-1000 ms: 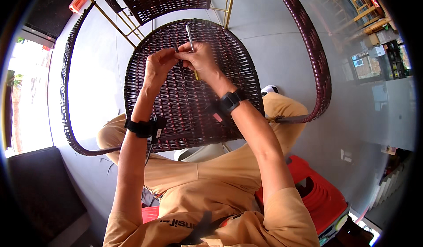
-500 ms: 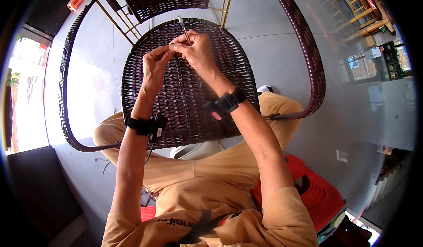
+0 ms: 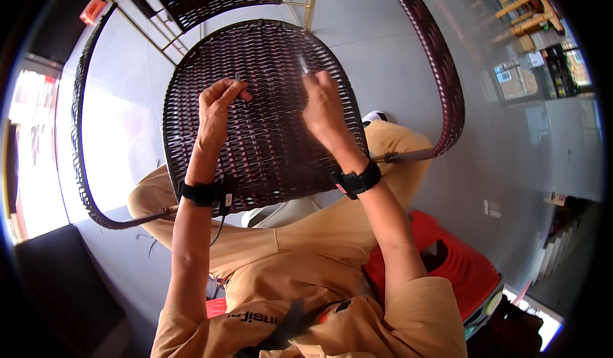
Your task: The person weaves a thin strip of plastic back into the mesh of a woven chair seat. They use a small metal tool to guide the strip through the weave and then use a yellow-handled screwdriver to tuck in the loose ends.
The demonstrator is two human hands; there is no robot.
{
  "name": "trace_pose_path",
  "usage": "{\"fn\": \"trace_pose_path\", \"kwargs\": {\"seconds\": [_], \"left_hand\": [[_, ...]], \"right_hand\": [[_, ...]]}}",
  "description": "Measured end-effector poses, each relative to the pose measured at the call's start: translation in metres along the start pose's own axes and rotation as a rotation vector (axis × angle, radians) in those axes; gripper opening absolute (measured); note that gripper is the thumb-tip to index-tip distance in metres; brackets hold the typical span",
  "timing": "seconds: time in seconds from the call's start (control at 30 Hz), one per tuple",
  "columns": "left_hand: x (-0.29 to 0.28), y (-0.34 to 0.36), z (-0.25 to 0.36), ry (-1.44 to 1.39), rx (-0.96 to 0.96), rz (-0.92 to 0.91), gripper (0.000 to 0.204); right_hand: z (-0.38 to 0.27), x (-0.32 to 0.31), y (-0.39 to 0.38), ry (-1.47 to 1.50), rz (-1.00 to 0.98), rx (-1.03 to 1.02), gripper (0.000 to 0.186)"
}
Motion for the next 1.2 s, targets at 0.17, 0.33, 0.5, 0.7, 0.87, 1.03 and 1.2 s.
{"fn": "trace_pose_path", "kwargs": {"seconds": [0.17, 0.33, 0.5, 0.7, 0.87, 1.03, 1.2], "left_hand": [[0.022, 0.004, -0.009, 0.210, -0.005, -0.050, 0.020], [0.009, -0.011, -0.006, 0.545, 0.073, -0.049, 0.027], [-0.014, 0.001, -0.021, 0.520, 0.193, -0.151, 0.030], [-0.008, -0.001, -0.033, 0.418, 0.137, -0.233, 0.023], [0.001, -0.001, -0.035, 0.389, 0.133, -0.242, 0.024], [-0.006, 0.001, -0.034, 0.367, 0.196, -0.216, 0.025], [-0.005, -0.006, -0.004, 0.410, 0.074, -0.058, 0.018]], "right_hand": [[-0.002, -0.046, -0.031, 0.044, 0.456, -0.201, 0.030], [0.007, -0.102, -0.107, 0.297, 0.384, -0.211, 0.031], [0.081, -0.213, -0.242, 0.088, 0.818, 0.218, 0.016], [0.175, -0.351, -0.460, -0.050, 1.300, 0.901, 0.017], [0.211, -0.400, -0.606, -0.629, 0.821, 1.614, 0.037], [0.251, -0.366, -0.609, -0.667, 0.573, 1.466, 0.043], [0.282, -0.366, -0.604, -0.080, 0.637, 1.392, 0.044]]}}
Point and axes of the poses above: each hand's wrist, its own y-axis towards the middle knuckle, its own x-axis out of the palm, z = x × y, the point moved 7 cm from there along y, towards the middle knuckle, and after that the axes turned 8 degrees about x, right-handed, at the moved point
